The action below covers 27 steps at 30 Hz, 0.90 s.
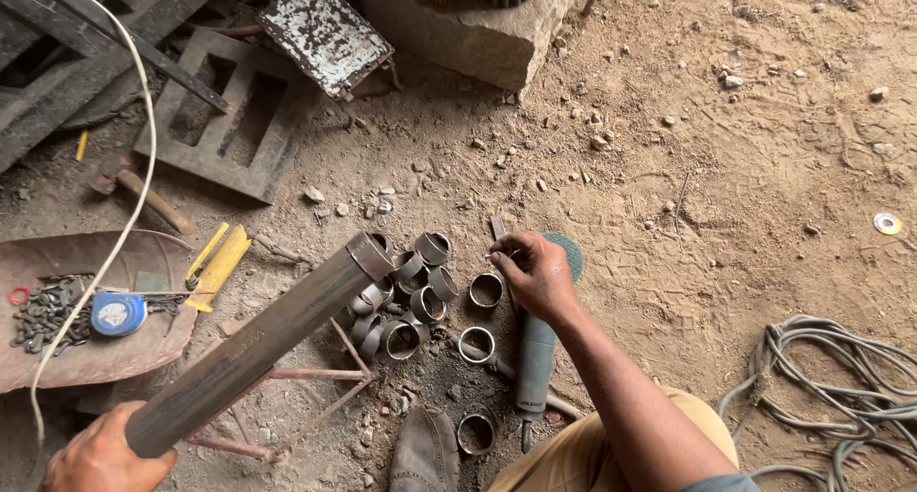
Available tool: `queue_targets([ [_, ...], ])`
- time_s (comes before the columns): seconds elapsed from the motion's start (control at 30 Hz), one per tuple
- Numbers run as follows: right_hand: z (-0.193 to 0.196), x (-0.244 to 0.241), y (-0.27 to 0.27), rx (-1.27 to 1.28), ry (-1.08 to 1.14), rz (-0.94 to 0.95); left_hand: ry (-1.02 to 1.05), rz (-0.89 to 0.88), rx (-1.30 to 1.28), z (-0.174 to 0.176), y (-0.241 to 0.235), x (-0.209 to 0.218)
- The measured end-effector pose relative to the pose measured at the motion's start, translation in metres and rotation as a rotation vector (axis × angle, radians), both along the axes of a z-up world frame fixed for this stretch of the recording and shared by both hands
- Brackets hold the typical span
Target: The person sits on the ground and fits several small metal rings onto a long metal pipe. They repeatedly pick up the rings, slide them onto the pipe, and adjust their positions to align them with existing rings.
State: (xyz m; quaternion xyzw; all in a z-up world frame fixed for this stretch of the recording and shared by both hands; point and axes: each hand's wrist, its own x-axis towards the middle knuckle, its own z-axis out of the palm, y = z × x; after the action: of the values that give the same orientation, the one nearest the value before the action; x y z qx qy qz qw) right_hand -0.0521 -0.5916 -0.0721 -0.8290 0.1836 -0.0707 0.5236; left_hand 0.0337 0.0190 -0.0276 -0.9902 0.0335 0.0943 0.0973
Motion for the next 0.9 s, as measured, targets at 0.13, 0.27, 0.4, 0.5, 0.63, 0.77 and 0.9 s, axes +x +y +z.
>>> queue_targets([
  [0.13,-0.011,0.002,-0.002,-0.014,0.019,-0.003,-0.011,0.077,0.052,0.008,-0.019,-0.004],
  [0.27,-0.019,0.001,-0.001,-0.015,0.050,0.003,-0.004,0.087,0.050,0.027,-0.038,-0.007],
  [0.4,-0.027,-0.001,-0.004,-0.052,0.094,0.007,-0.001,0.074,0.075,0.037,-0.054,-0.011],
  [0.5,-0.034,-0.006,-0.005,-0.099,0.076,-0.016,-0.011,0.064,0.036,0.044,-0.060,-0.012],
  [0.63,-0.042,-0.012,-0.007,-0.003,0.046,-0.067,0.029,0.030,0.082,0.053,-0.067,-0.009],
  [0.77,-0.053,-0.012,-0.008,0.549,0.017,-0.156,0.151,0.081,0.122,0.060,-0.072,-0.003],
  [0.9,-0.052,-0.016,-0.018,0.882,-0.086,-0.244,0.222,0.104,0.071,0.066,-0.074,0.001],
])
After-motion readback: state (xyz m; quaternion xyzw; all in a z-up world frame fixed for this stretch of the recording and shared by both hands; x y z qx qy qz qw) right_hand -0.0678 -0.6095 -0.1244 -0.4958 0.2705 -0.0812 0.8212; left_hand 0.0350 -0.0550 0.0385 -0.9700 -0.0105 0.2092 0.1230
